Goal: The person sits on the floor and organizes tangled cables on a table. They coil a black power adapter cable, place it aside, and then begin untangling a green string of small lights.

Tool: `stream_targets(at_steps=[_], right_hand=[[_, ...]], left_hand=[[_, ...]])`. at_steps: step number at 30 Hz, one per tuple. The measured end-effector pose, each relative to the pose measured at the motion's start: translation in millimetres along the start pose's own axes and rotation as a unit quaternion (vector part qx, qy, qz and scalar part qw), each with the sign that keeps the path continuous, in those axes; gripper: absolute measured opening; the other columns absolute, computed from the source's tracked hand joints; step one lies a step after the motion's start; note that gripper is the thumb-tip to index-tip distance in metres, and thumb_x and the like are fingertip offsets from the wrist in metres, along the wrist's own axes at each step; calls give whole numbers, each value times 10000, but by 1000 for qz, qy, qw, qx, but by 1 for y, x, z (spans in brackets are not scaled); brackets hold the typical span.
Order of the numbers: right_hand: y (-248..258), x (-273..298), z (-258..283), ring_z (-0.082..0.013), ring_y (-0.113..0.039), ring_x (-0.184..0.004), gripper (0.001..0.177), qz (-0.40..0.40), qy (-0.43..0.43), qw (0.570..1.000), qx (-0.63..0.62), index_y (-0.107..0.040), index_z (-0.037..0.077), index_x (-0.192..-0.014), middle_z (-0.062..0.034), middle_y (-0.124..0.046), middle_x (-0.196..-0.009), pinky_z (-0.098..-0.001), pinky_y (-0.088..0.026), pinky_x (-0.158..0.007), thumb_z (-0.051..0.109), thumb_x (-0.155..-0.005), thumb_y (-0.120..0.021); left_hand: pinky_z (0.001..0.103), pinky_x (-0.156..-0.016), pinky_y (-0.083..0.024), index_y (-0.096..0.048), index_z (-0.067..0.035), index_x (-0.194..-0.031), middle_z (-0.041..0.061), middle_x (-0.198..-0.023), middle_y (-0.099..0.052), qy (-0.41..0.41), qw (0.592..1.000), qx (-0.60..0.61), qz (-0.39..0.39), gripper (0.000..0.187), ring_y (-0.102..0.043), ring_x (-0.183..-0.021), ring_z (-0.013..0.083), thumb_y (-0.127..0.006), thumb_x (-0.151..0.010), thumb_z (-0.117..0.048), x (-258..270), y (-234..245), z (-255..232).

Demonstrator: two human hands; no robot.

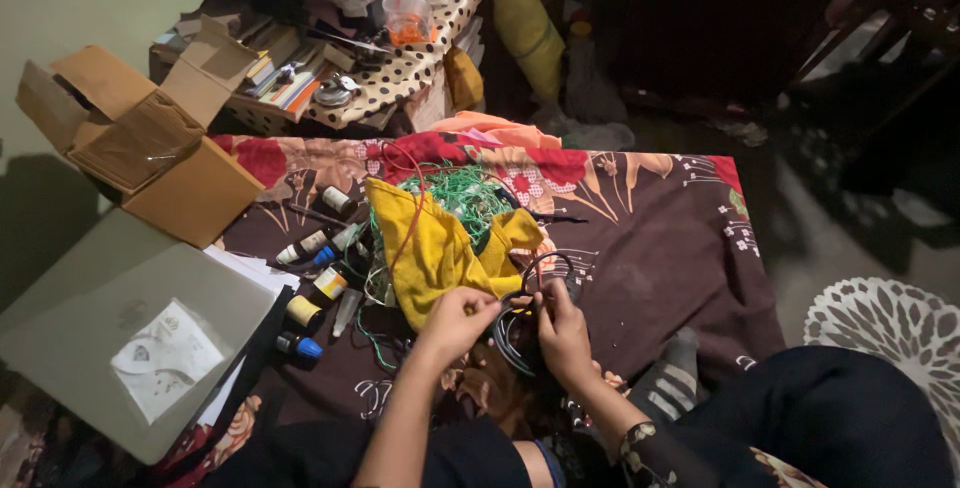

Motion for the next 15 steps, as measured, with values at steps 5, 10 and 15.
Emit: stream_targets(at_steps=[5,10,15], right_hand=[[1,-2,-5,-264,-738,-712,103,-9,-22,996,89,-564,56,-1080,-184,-713,-796,-366,-536,-673,124,-1004,-577],[-2,4,-13,-266,-735,-754,106,6,6,996,89,-559,56,-1086,-177,-717,-823,-368,-537,-686,107,-997,-583],[1,1,-31,-201,-734,-919,106,55,-36,998,10,-552,33,-1081,-160,-730,-934,-319,-544,-798,112,-1023,-591]], left_hand=[[319,-477,-400,-664,20,-765,-9,-648,-643,112,974,195,-3,366,-498,-504,135,-795,-920,-284,-11,-32,1],[231,-583,-522,-791,23,-925,13,-765,-757,9,981,186,60,214,-641,-627,64,-874,-798,-128,-25,-37,21],[250,-567,-519,-786,41,-981,46,-788,-767,46,967,250,-12,191,-673,-603,113,-793,-850,-98,-23,-39,43]])
Point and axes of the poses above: each hand's wrist, its own x-axis away from the middle knuckle, its own y-axis out of the back of the hand, z = x × y, the point moved 3 cm from there along -x, towards the middle knuckle
